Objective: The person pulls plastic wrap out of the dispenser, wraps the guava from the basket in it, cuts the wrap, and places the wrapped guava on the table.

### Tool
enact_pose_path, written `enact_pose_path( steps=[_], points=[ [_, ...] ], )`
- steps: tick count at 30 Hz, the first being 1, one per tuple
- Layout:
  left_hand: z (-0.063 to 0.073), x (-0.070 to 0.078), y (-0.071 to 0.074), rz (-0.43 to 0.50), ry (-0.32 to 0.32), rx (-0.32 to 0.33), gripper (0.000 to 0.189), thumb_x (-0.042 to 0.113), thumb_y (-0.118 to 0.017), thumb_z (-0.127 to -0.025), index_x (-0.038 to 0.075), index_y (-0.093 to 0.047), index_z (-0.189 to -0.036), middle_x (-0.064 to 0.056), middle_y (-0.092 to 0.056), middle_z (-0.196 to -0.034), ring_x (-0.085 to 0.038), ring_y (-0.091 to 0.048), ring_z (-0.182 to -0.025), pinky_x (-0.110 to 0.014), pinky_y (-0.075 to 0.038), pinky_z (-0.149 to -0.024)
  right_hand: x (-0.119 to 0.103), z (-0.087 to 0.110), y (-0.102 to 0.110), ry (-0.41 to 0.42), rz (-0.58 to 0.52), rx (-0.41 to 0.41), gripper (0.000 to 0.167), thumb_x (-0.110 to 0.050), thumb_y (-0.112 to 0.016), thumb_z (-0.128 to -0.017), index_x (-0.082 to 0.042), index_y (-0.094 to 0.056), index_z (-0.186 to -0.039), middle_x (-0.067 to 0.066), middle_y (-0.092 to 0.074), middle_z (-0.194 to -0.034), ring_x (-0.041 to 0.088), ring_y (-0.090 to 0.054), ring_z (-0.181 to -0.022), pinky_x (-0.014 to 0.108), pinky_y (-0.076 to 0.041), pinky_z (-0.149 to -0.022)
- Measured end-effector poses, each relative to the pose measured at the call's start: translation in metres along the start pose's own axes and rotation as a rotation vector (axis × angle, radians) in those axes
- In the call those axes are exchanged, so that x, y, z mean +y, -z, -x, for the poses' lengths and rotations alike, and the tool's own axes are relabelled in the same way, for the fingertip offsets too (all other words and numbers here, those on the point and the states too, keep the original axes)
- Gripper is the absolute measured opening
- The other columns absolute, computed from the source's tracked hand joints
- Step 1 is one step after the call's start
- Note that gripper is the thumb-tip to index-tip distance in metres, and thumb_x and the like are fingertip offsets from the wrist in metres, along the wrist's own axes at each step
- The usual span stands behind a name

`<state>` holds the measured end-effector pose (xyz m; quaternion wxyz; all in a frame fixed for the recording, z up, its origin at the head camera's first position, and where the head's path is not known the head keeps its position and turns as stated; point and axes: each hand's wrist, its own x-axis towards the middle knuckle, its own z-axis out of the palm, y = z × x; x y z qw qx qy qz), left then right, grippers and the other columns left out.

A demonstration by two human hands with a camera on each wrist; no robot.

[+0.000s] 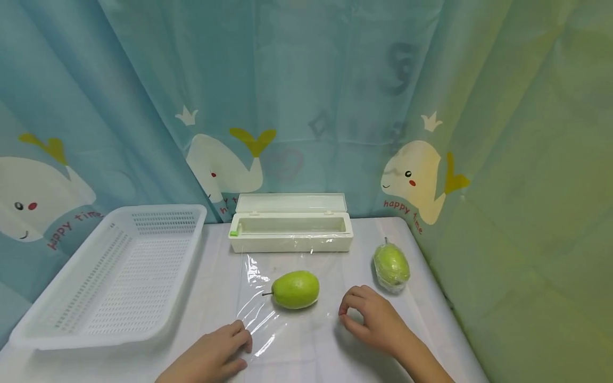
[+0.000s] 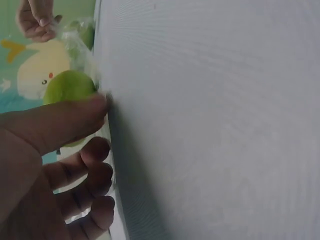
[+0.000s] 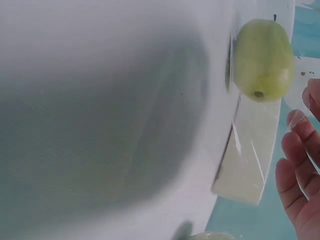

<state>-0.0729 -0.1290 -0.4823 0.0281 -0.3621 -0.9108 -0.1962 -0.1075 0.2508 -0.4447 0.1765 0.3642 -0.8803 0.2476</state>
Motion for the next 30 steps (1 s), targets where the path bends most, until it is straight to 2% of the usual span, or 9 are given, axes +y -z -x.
enact_pose_path(
  steps=[4,10,14,16,18,22,24,27,30],
  points=[
    [-0.001,0.001,0.001,-0.065,-0.033,0.086,0.02,0.015,-0.069,-0.088,0.025,-0.054,-0.08,0.019,-0.04,-0.077,0.003,-0.037,-0.067,-0.013,-0.034,-0.056,0.002,-0.004,0.002,0.009,-0.02,0.027,0.031,-0.008,-0.08,-0.078,-0.031,-0.061,-0.086,-0.021,-0.059,-0.092,0.001,-0.055,-0.087,0.019,-0.047,-0.077],
    [-0.001,0.003,0.006,-0.04,0.02,0.086,0.024,0.012,-0.066,-0.087,0.023,-0.047,-0.076,0.019,-0.034,-0.072,0.003,-0.031,-0.061,-0.013,-0.031,-0.055,0.006,-0.011,0.008,-0.014,-0.078,0.053,0.03,-0.006,-0.078,-0.08,-0.03,-0.061,-0.086,-0.02,-0.06,-0.089,0.003,-0.056,-0.083,0.021,-0.048,-0.069],
    [-0.006,0.004,0.009,0.019,0.098,0.011,0.018,0.035,-0.069,-0.09,0.024,-0.054,-0.09,0.018,-0.042,-0.08,0.002,-0.039,-0.069,-0.017,-0.039,-0.06,0.009,-0.015,0.01,-0.048,-0.108,0.072,0.03,-0.005,-0.076,-0.081,-0.03,-0.06,-0.085,-0.02,-0.06,-0.087,0.007,-0.055,-0.079,0.022,-0.046,-0.061],
    [-0.01,0.005,0.009,0.025,0.113,-0.048,0.033,0.048,-0.073,-0.085,0.024,-0.058,-0.102,0.017,-0.047,-0.087,0.0,-0.041,-0.073,-0.02,-0.042,-0.064,0.01,-0.018,0.009,-0.062,-0.126,0.076,0.03,-0.004,-0.075,-0.082,-0.03,-0.06,-0.085,-0.02,-0.06,-0.086,0.009,-0.056,-0.078,0.022,-0.047,-0.06],
    [-0.012,0.005,0.01,0.001,0.091,-0.067,0.041,0.05,-0.075,-0.081,0.023,-0.06,-0.108,0.016,-0.05,-0.092,-0.001,-0.044,-0.077,-0.022,-0.045,-0.066,0.011,-0.021,0.009,-0.072,-0.137,0.077,0.03,-0.004,-0.075,-0.082,-0.03,-0.059,-0.084,-0.02,-0.06,-0.085,0.009,-0.056,-0.077,0.023,-0.047,-0.059],
    [-0.014,0.006,0.01,-0.078,0.017,0.068,0.018,0.021,-0.074,-0.084,0.022,-0.063,-0.098,0.015,-0.056,-0.086,-0.004,-0.048,-0.074,-0.022,-0.044,-0.062,0.011,-0.026,0.008,-0.073,-0.146,0.072,0.029,-0.004,-0.074,-0.083,-0.029,-0.06,-0.084,-0.02,-0.061,-0.085,0.009,-0.056,-0.076,0.023,-0.047,-0.059],
    [-0.014,0.004,0.012,-0.105,0.004,0.155,0.017,0.011,-0.071,-0.084,0.022,-0.064,-0.095,0.015,-0.057,-0.083,-0.003,-0.049,-0.072,-0.021,-0.043,-0.059,0.012,-0.028,0.008,-0.071,-0.15,0.07,0.028,-0.004,-0.074,-0.083,-0.028,-0.06,-0.084,-0.02,-0.061,-0.085,0.01,-0.056,-0.076,0.022,-0.047,-0.059],
    [-0.016,0.0,0.019,-0.111,0.024,0.22,0.02,0.008,-0.072,-0.083,0.022,-0.065,-0.095,0.017,-0.055,-0.079,-0.001,-0.047,-0.069,-0.019,-0.042,-0.056,0.014,-0.032,0.007,-0.075,-0.135,0.072,0.028,-0.004,-0.074,-0.083,-0.028,-0.06,-0.084,-0.019,-0.061,-0.084,0.012,-0.056,-0.076,0.022,-0.046,-0.06],
    [-0.019,-0.004,0.029,-0.119,0.05,0.228,0.02,0.011,-0.076,-0.082,0.021,-0.067,-0.096,0.018,-0.056,-0.079,-0.001,-0.048,-0.07,-0.019,-0.044,-0.057,0.018,-0.036,0.007,-0.101,-0.103,0.07,0.027,-0.004,-0.074,-0.082,-0.027,-0.06,-0.083,-0.02,-0.06,-0.083,0.013,-0.056,-0.076,0.022,-0.046,-0.061]
  ],
)
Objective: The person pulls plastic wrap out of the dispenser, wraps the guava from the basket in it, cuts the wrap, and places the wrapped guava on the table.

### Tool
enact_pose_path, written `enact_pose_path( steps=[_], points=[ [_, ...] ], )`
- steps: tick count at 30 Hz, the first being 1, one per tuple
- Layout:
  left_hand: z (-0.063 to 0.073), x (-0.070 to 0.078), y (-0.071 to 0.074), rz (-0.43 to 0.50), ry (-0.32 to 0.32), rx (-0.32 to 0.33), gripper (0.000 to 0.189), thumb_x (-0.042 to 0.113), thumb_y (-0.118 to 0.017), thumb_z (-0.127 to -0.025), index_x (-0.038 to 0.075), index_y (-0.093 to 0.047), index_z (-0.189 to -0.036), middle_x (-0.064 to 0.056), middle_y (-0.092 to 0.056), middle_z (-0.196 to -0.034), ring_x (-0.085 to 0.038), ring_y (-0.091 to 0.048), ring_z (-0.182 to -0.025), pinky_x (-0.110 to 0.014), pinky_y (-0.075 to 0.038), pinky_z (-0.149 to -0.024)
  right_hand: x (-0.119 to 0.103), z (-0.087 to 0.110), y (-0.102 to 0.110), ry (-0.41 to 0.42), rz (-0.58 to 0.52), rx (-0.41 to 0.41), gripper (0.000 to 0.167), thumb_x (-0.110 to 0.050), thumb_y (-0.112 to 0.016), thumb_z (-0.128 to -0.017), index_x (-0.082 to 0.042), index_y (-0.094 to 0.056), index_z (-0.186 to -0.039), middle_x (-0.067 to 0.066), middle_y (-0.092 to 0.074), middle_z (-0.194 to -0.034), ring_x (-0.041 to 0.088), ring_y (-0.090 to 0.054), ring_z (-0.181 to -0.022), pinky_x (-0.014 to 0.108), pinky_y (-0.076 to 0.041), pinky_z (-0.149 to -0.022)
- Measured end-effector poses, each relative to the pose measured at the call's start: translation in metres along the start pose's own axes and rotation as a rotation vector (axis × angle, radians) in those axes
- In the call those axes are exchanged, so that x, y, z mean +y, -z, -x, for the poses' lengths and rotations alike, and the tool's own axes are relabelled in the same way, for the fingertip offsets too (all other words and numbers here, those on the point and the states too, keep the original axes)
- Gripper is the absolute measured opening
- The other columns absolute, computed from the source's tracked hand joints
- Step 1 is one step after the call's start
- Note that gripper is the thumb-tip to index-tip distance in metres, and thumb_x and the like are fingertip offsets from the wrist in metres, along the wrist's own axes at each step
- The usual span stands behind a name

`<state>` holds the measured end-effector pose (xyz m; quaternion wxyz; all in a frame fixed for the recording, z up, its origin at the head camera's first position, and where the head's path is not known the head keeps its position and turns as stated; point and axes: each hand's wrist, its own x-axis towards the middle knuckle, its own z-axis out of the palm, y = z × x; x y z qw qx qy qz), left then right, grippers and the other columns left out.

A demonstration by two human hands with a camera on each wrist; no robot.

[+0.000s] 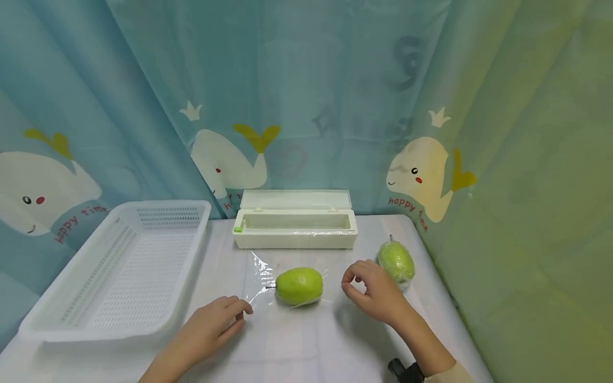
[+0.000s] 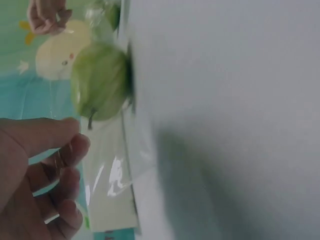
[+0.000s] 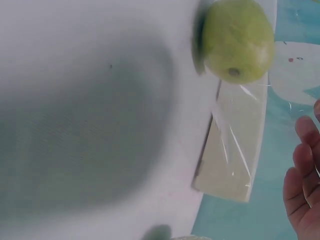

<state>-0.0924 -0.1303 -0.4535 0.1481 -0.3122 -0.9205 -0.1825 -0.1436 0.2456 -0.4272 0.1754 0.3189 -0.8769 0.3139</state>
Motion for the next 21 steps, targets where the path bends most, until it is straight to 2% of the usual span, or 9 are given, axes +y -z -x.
enact_pose_path(
  steps=[4,7,10,13,16,18,20,21],
  points=[
    [-0.011,-0.006,0.009,-0.024,0.035,0.016,0.017,0.009,-0.075,-0.084,0.022,-0.068,-0.092,0.017,-0.06,-0.08,-0.004,-0.05,-0.071,-0.02,-0.045,-0.058,0.006,-0.008,-0.004,-0.067,0.026,-0.012,0.024,-0.007,-0.073,-0.083,-0.027,-0.059,-0.082,-0.019,-0.059,-0.082,0.013,-0.057,-0.079,0.024,-0.047,-0.063],
    [-0.02,-0.009,0.01,-0.034,0.058,0.038,0.016,0.008,-0.074,-0.084,0.021,-0.068,-0.089,0.016,-0.06,-0.078,-0.005,-0.048,-0.069,-0.02,-0.043,-0.057,0.012,-0.014,-0.008,-0.137,0.024,-0.036,0.021,-0.01,-0.071,-0.086,-0.027,-0.059,-0.082,-0.019,-0.059,-0.081,0.008,-0.057,-0.077,0.023,-0.047,-0.063],
    [-0.026,-0.012,0.01,-0.043,0.085,0.049,0.015,0.009,-0.075,-0.083,0.02,-0.069,-0.091,0.015,-0.059,-0.076,-0.006,-0.048,-0.069,-0.021,-0.042,-0.057,0.018,-0.017,-0.013,-0.202,-0.006,-0.054,0.018,-0.013,-0.07,-0.089,-0.027,-0.059,-0.083,-0.018,-0.061,-0.078,0.003,-0.055,-0.073,0.022,-0.047,-0.061],
    [-0.03,-0.015,0.008,-0.058,0.113,0.052,0.015,0.012,-0.076,-0.082,0.019,-0.069,-0.094,0.013,-0.059,-0.076,-0.008,-0.05,-0.072,-0.023,-0.043,-0.058,0.025,-0.019,-0.021,-0.233,-0.068,-0.058,0.015,-0.013,-0.068,-0.091,-0.023,-0.059,-0.084,-0.015,-0.064,-0.077,0.002,-0.054,-0.067,0.022,-0.047,-0.059],
    [-0.032,-0.015,0.006,-0.063,0.14,0.041,0.018,0.017,-0.077,-0.083,0.017,-0.069,-0.099,0.008,-0.064,-0.085,-0.015,-0.056,-0.079,-0.028,-0.048,-0.062,0.03,-0.019,-0.028,-0.268,-0.156,-0.058,0.013,-0.011,-0.064,-0.094,-0.019,-0.058,-0.086,-0.01,-0.068,-0.077,0.003,-0.058,-0.067,0.023,-0.049,-0.059],
    [-0.034,-0.013,0.003,-0.06,0.152,0.036,0.025,0.022,-0.078,-0.084,0.017,-0.069,-0.107,0.004,-0.066,-0.097,-0.021,-0.059,-0.089,-0.033,-0.052,-0.069,0.032,-0.019,-0.032,-0.302,-0.209,-0.057,0.012,-0.011,-0.061,-0.096,-0.017,-0.058,-0.087,-0.006,-0.069,-0.078,0.005,-0.06,-0.067,0.024,-0.05,-0.058],
    [-0.034,-0.007,0.0,-0.063,0.151,0.062,0.032,0.026,-0.079,-0.084,0.019,-0.067,-0.113,0.001,-0.065,-0.11,-0.026,-0.059,-0.1,-0.04,-0.053,-0.075,0.032,-0.02,-0.037,-0.342,-0.25,-0.047,0.01,-0.011,-0.06,-0.097,-0.014,-0.057,-0.088,-0.004,-0.068,-0.077,0.008,-0.063,-0.068,0.025,-0.05,-0.058],
    [-0.034,-0.002,-0.002,-0.051,0.136,0.096,0.035,0.026,-0.079,-0.083,0.019,-0.067,-0.115,0.0,-0.064,-0.114,-0.027,-0.059,-0.104,-0.042,-0.053,-0.079,0.031,-0.02,-0.039,-0.367,-0.262,-0.04,0.009,-0.012,-0.06,-0.098,-0.014,-0.057,-0.089,-0.003,-0.068,-0.077,0.009,-0.063,-0.069,0.025,-0.05,-0.058]
  ],
)
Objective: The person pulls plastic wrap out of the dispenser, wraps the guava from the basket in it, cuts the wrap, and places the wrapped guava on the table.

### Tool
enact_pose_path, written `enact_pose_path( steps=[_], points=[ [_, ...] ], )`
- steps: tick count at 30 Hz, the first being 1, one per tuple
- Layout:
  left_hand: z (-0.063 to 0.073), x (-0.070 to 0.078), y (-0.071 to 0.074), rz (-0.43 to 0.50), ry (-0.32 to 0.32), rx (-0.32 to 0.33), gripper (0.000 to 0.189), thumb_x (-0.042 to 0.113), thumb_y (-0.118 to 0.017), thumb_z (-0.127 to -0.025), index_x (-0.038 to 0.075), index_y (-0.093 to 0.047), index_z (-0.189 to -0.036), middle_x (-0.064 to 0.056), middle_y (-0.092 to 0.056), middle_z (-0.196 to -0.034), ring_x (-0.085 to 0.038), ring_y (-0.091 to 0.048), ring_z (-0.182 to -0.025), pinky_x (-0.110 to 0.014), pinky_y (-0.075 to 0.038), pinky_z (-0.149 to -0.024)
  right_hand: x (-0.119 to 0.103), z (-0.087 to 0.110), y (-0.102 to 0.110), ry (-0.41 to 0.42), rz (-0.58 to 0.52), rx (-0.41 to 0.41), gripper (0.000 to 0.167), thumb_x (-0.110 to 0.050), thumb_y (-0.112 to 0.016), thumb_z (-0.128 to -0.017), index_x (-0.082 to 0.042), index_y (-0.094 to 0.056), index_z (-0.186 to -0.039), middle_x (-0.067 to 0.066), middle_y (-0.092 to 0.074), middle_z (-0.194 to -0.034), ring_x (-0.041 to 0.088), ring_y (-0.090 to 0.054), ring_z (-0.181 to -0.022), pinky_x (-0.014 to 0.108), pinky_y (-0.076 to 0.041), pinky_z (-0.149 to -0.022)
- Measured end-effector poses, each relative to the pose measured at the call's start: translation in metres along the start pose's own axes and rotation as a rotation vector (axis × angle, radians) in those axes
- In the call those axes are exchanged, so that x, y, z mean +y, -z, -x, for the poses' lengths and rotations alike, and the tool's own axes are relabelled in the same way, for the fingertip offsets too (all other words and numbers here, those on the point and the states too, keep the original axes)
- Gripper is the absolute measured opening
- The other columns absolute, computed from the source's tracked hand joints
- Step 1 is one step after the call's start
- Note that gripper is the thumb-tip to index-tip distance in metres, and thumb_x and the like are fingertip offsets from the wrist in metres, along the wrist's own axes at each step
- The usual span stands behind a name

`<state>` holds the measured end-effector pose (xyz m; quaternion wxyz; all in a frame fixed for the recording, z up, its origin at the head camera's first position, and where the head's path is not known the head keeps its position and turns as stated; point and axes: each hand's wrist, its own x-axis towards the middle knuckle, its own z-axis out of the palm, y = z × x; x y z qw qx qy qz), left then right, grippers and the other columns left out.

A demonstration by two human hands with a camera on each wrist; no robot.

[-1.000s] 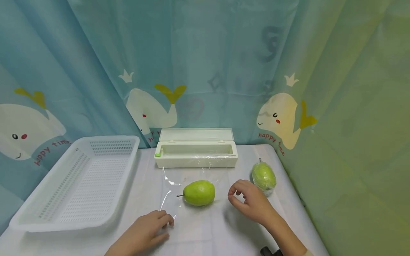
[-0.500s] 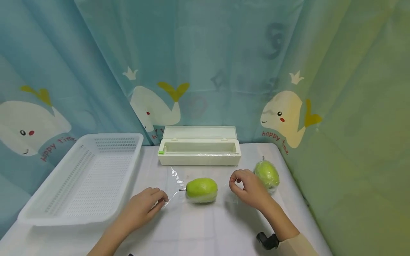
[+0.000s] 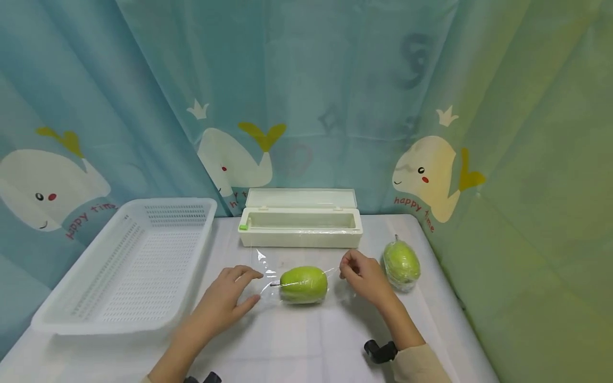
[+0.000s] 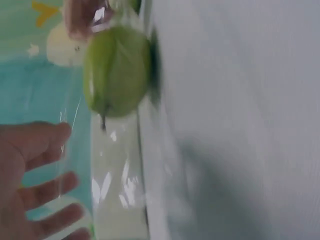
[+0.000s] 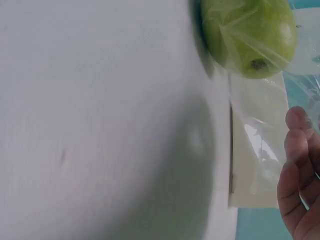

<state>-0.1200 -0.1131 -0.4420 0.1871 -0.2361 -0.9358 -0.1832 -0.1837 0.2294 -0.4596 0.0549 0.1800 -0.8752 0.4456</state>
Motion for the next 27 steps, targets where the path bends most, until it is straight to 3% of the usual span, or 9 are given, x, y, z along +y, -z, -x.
enact_pose_path(
  steps=[2,5,7,9,12,15,19,27],
  points=[
    [0.001,0.015,-0.005,0.054,-0.053,0.094,0.034,0.022,-0.078,-0.083,0.019,-0.067,-0.115,0.0,-0.062,-0.116,-0.025,-0.057,-0.105,-0.041,-0.052,-0.082,0.001,0.0,-0.003,-0.042,-0.027,0.022,0.008,-0.013,-0.059,-0.098,-0.012,-0.058,-0.09,-0.001,-0.066,-0.076,0.01,-0.063,-0.069,0.025,-0.05,-0.057],
    [0.005,0.044,-0.012,0.165,-0.193,0.213,0.027,0.016,-0.077,-0.082,0.018,-0.068,-0.108,0.004,-0.064,-0.106,-0.016,-0.059,-0.095,-0.03,-0.052,-0.081,0.001,-0.001,-0.008,-0.102,-0.049,0.058,0.007,-0.013,-0.058,-0.097,-0.011,-0.059,-0.091,0.001,-0.065,-0.074,0.013,-0.063,-0.067,0.025,-0.051,-0.057],
    [0.011,0.064,-0.018,0.227,-0.27,0.196,0.024,0.017,-0.075,-0.083,0.018,-0.068,-0.106,0.008,-0.063,-0.101,-0.009,-0.058,-0.09,-0.022,-0.05,-0.078,0.001,-0.001,-0.01,-0.125,-0.058,0.077,0.007,-0.014,-0.058,-0.097,-0.01,-0.059,-0.092,0.001,-0.065,-0.073,0.013,-0.063,-0.066,0.026,-0.051,-0.056],
    [0.016,0.08,-0.025,0.232,-0.304,0.125,0.027,0.023,-0.076,-0.085,0.02,-0.067,-0.11,0.009,-0.063,-0.104,-0.007,-0.059,-0.093,-0.02,-0.051,-0.079,0.0,-0.002,-0.012,-0.144,-0.063,0.1,0.007,-0.015,-0.058,-0.098,-0.011,-0.059,-0.092,0.002,-0.065,-0.072,0.014,-0.062,-0.066,0.026,-0.051,-0.057],
    [0.019,0.093,-0.037,0.161,-0.281,0.035,0.039,0.032,-0.077,-0.085,0.023,-0.064,-0.12,0.003,-0.06,-0.12,-0.014,-0.057,-0.11,-0.029,-0.052,-0.087,-0.002,-0.002,-0.013,-0.159,-0.071,0.128,0.008,-0.017,-0.058,-0.098,-0.011,-0.059,-0.092,0.002,-0.064,-0.072,0.015,-0.062,-0.066,0.027,-0.05,-0.057],
    [0.011,0.096,-0.047,0.061,-0.244,0.053,0.047,0.035,-0.078,-0.082,0.023,-0.063,-0.125,-0.003,-0.056,-0.13,-0.024,-0.051,-0.122,-0.042,-0.05,-0.095,-0.003,-0.002,-0.011,-0.157,-0.078,0.162,0.011,-0.018,-0.059,-0.098,-0.009,-0.06,-0.092,0.004,-0.064,-0.074,0.015,-0.062,-0.068,0.026,-0.05,-0.059],
    [0.0,0.092,-0.056,0.021,-0.212,0.091,0.051,0.035,-0.08,-0.08,0.022,-0.064,-0.126,-0.006,-0.055,-0.131,-0.027,-0.05,-0.124,-0.046,-0.049,-0.096,-0.006,-0.001,-0.009,-0.16,-0.068,0.206,0.012,-0.019,-0.062,-0.097,-0.009,-0.062,-0.092,0.005,-0.063,-0.075,0.015,-0.061,-0.069,0.025,-0.048,-0.059],
    [-0.008,0.08,-0.057,-0.04,-0.151,0.063,0.055,0.037,-0.079,-0.08,0.02,-0.061,-0.129,-0.01,-0.052,-0.137,-0.03,-0.051,-0.122,-0.048,-0.047,-0.098,-0.009,-0.001,-0.015,-0.172,-0.02,0.21,0.01,-0.024,-0.068,-0.094,-0.014,-0.066,-0.092,0.0,-0.06,-0.069,0.014,-0.052,-0.06,0.026,-0.043,-0.053]
  ],
)
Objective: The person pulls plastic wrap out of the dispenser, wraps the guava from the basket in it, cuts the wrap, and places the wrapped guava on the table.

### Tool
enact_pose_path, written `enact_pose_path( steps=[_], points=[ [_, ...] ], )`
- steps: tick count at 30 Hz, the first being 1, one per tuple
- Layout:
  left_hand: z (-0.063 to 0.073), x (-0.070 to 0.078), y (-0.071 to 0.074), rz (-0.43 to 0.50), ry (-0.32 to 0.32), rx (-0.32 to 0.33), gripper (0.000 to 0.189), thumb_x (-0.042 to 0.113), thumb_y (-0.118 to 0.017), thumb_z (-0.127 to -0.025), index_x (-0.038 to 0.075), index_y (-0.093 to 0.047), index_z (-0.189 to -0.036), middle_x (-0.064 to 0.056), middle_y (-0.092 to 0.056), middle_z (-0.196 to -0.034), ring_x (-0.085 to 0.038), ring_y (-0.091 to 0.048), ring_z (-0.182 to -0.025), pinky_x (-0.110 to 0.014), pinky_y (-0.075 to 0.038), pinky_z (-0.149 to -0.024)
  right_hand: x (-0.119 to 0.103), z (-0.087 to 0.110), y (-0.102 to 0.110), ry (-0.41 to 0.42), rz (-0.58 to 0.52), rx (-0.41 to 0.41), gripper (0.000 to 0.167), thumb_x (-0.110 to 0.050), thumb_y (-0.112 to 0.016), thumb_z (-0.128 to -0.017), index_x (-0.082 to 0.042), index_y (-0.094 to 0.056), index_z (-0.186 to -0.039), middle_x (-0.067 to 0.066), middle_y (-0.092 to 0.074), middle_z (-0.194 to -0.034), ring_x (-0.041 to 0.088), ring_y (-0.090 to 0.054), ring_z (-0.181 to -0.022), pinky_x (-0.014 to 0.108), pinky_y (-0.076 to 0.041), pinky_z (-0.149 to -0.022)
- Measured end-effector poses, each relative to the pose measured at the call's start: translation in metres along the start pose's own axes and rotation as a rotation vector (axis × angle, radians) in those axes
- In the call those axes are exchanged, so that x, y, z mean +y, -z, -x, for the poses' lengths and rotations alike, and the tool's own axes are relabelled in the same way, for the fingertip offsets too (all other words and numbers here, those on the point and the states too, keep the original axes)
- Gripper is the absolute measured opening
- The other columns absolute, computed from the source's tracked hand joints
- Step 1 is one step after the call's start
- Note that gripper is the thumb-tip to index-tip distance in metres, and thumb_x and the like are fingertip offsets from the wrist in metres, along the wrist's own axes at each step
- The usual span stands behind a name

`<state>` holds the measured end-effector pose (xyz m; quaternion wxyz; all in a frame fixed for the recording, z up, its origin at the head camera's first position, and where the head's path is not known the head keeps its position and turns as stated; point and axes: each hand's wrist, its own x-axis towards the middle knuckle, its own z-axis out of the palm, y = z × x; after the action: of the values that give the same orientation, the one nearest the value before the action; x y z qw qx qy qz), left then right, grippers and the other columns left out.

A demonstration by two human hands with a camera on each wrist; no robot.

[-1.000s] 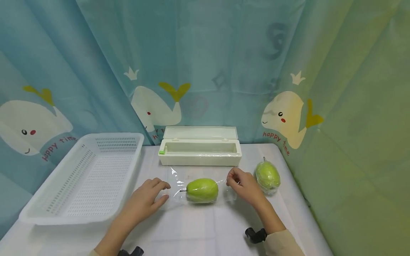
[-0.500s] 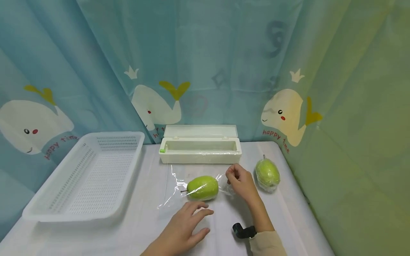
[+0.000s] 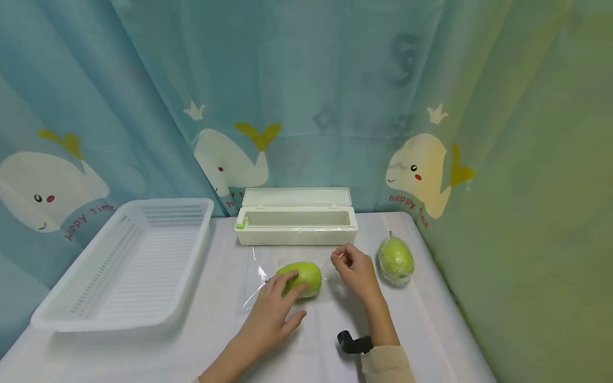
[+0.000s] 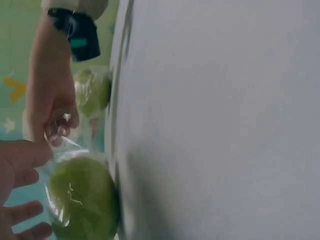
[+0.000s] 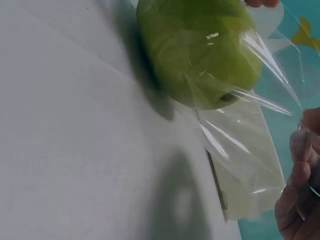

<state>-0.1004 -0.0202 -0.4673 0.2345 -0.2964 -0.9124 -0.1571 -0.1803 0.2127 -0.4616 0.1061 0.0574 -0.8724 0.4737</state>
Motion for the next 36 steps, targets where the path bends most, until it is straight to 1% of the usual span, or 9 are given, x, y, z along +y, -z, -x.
enact_pose_path(
  steps=[12,15,17,19,21,23,25,29,36],
  points=[
    [-0.013,-0.027,-0.005,-0.039,0.1,-0.026,0.064,0.039,-0.082,-0.079,0.017,-0.059,-0.135,-0.007,-0.054,-0.132,-0.028,-0.052,-0.116,-0.045,-0.047,-0.097,-0.01,-0.004,-0.015,0.008,0.046,0.055,0.013,-0.026,-0.071,-0.092,-0.014,-0.069,-0.097,0.002,-0.064,-0.08,0.017,-0.056,-0.073,0.027,-0.048,-0.063],
    [-0.013,-0.028,-0.009,-0.022,0.113,-0.026,0.063,0.037,-0.083,-0.079,0.017,-0.06,-0.134,-0.006,-0.055,-0.129,-0.027,-0.053,-0.114,-0.045,-0.048,-0.095,-0.016,0.003,-0.015,0.074,0.122,0.126,0.017,-0.024,-0.073,-0.091,-0.013,-0.07,-0.103,0.005,-0.067,-0.099,0.022,-0.06,-0.093,0.036,-0.051,-0.079],
    [-0.014,-0.027,-0.009,-0.006,0.125,-0.037,0.062,0.035,-0.083,-0.079,0.017,-0.061,-0.133,-0.006,-0.056,-0.128,-0.027,-0.053,-0.114,-0.045,-0.049,-0.095,-0.025,0.009,-0.014,0.153,0.164,0.205,0.019,-0.017,-0.074,-0.088,-0.012,-0.07,-0.106,0.008,-0.065,-0.111,0.027,-0.057,-0.105,0.043,-0.047,-0.089],
    [-0.016,-0.026,-0.009,0.012,0.132,-0.039,0.061,0.034,-0.084,-0.078,0.017,-0.062,-0.132,-0.005,-0.056,-0.128,-0.026,-0.053,-0.114,-0.044,-0.049,-0.094,-0.037,0.014,-0.012,0.235,0.222,0.279,0.022,-0.01,-0.074,-0.083,-0.012,-0.07,-0.104,0.008,-0.064,-0.112,0.029,-0.055,-0.105,0.045,-0.044,-0.088],
    [-0.019,-0.026,-0.007,0.017,0.142,-0.048,0.061,0.033,-0.085,-0.077,0.017,-0.062,-0.132,-0.005,-0.056,-0.128,-0.026,-0.053,-0.114,-0.044,-0.049,-0.094,-0.052,0.019,-0.011,0.298,0.279,0.291,0.022,-0.002,-0.071,-0.078,-0.013,-0.07,-0.097,0.005,-0.065,-0.102,0.025,-0.056,-0.097,0.042,-0.045,-0.083],
    [-0.023,-0.027,-0.007,0.024,0.148,-0.052,0.061,0.034,-0.085,-0.077,0.016,-0.062,-0.131,-0.004,-0.056,-0.127,-0.025,-0.053,-0.113,-0.043,-0.05,-0.093,-0.062,0.024,-0.013,0.324,0.345,0.239,0.022,0.0,-0.069,-0.075,-0.015,-0.07,-0.092,-0.001,-0.065,-0.092,0.019,-0.057,-0.087,0.037,-0.047,-0.076],
    [-0.026,-0.029,-0.007,0.026,0.152,-0.052,0.061,0.034,-0.085,-0.076,0.015,-0.063,-0.13,-0.004,-0.056,-0.126,-0.025,-0.053,-0.112,-0.043,-0.05,-0.092,-0.067,0.027,-0.017,0.301,0.402,0.128,0.022,-0.003,-0.071,-0.075,-0.016,-0.069,-0.092,-0.004,-0.066,-0.088,0.015,-0.059,-0.084,0.036,-0.051,-0.072],
    [-0.031,-0.031,-0.008,0.048,0.156,-0.06,0.06,0.032,-0.086,-0.075,0.015,-0.064,-0.128,-0.004,-0.057,-0.126,-0.024,-0.054,-0.109,-0.043,-0.051,-0.09,-0.062,0.029,-0.027,0.219,0.447,-0.059,0.036,-0.011,-0.079,-0.074,-0.016,-0.07,-0.109,0.001,-0.068,-0.106,0.023,-0.064,-0.101,0.042,-0.054,-0.082],
    [-0.031,-0.036,-0.01,0.052,0.14,-0.073,0.061,0.034,-0.084,-0.077,0.016,-0.062,-0.131,-0.002,-0.057,-0.127,-0.023,-0.053,-0.109,-0.042,-0.051,-0.089,-0.047,0.025,-0.04,0.209,0.429,-0.098,0.061,-0.013,-0.091,-0.066,-0.013,-0.066,-0.122,0.008,-0.062,-0.118,0.033,-0.056,-0.112,0.048,-0.053,-0.089]
  ],
)
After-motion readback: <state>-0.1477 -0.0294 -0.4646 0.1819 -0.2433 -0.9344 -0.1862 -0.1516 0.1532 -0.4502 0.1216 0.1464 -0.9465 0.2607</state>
